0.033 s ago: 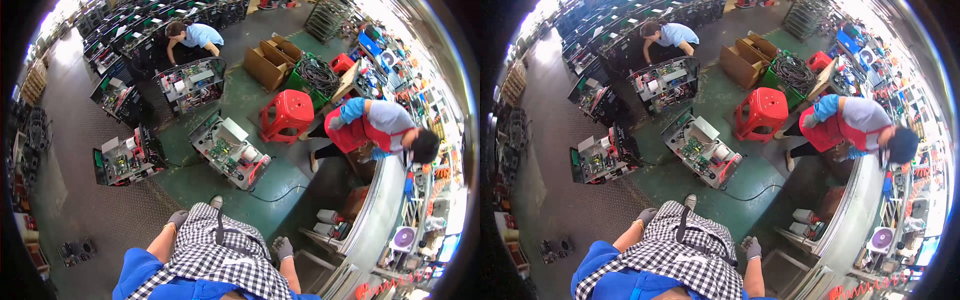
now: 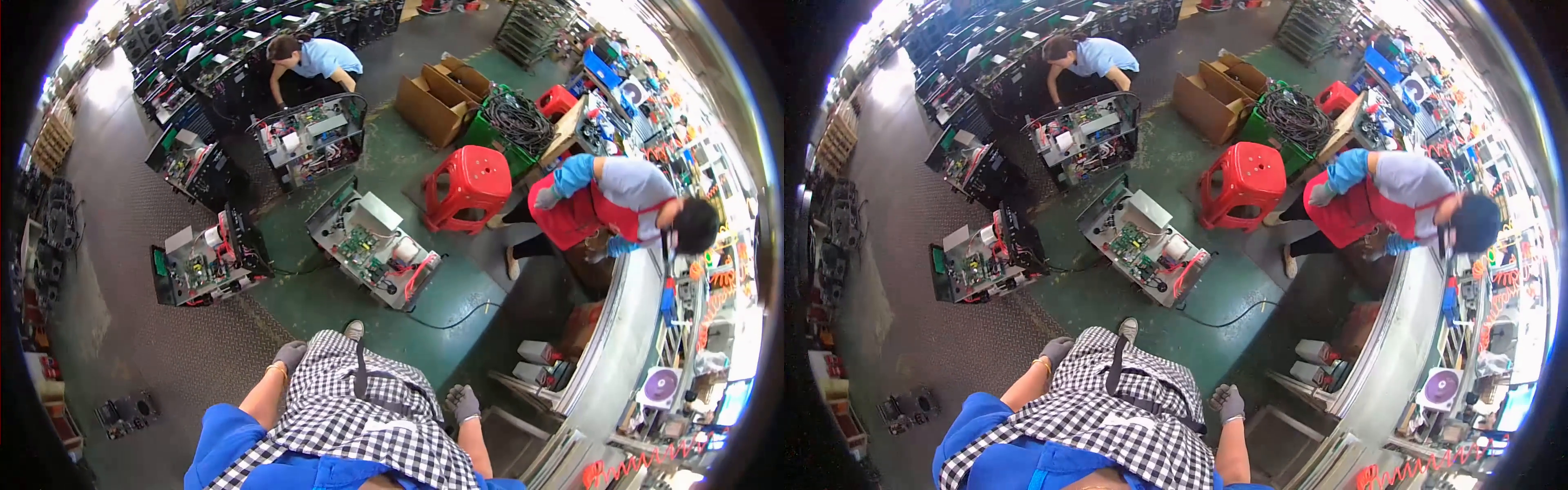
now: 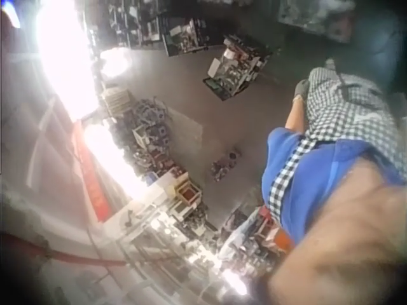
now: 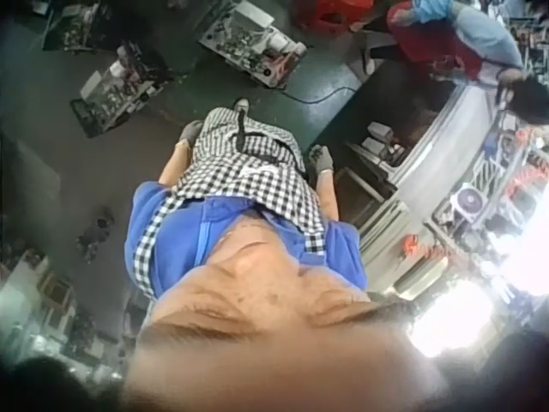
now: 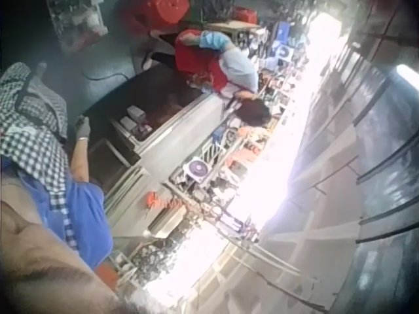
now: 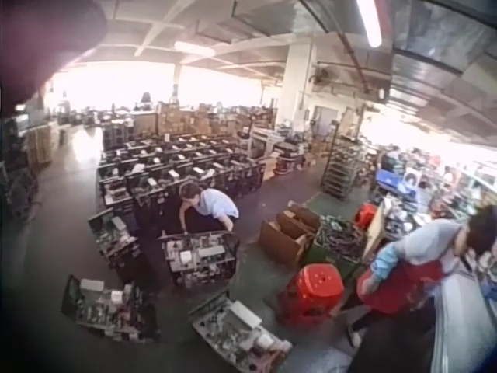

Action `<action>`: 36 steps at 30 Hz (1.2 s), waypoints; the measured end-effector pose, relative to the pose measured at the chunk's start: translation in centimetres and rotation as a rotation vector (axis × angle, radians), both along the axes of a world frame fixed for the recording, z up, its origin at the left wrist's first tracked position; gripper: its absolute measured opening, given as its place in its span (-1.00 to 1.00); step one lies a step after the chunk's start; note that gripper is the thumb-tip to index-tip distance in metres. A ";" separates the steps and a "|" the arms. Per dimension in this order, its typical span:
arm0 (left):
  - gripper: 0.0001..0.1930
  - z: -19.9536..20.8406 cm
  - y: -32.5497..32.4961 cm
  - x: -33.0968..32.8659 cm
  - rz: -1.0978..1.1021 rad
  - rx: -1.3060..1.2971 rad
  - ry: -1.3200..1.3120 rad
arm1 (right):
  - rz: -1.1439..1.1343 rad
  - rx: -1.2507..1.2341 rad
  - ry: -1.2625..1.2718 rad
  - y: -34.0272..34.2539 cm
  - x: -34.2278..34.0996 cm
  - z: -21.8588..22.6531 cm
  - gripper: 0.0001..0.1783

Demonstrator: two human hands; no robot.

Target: The person connects wires to circuit boards inside an electronic chassis, then organizes the cables with zip ties by hand while wearing gloves.

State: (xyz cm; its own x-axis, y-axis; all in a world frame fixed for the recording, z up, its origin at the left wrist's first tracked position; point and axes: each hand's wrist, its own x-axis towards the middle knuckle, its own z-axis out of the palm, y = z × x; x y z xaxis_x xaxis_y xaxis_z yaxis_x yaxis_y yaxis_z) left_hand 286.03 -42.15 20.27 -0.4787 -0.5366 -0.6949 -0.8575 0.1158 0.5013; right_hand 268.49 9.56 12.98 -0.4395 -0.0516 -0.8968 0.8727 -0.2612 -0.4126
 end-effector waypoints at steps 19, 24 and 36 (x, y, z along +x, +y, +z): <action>-0.64 -1.4 -0.8 -15.4 0.381 0.246 0.095 | 0.190 0.155 -0.034 -1.1 -17.0 1.7 -0.41; -0.62 -6.3 0.4 -15.8 0.809 0.308 0.292 | 0.403 0.128 -0.038 -0.4 -33.4 -4.7 -0.52; -0.59 -4.0 21.1 -34.3 0.621 -0.038 -0.174 | 0.852 -0.070 0.213 -8.1 -67.8 0.5 -0.51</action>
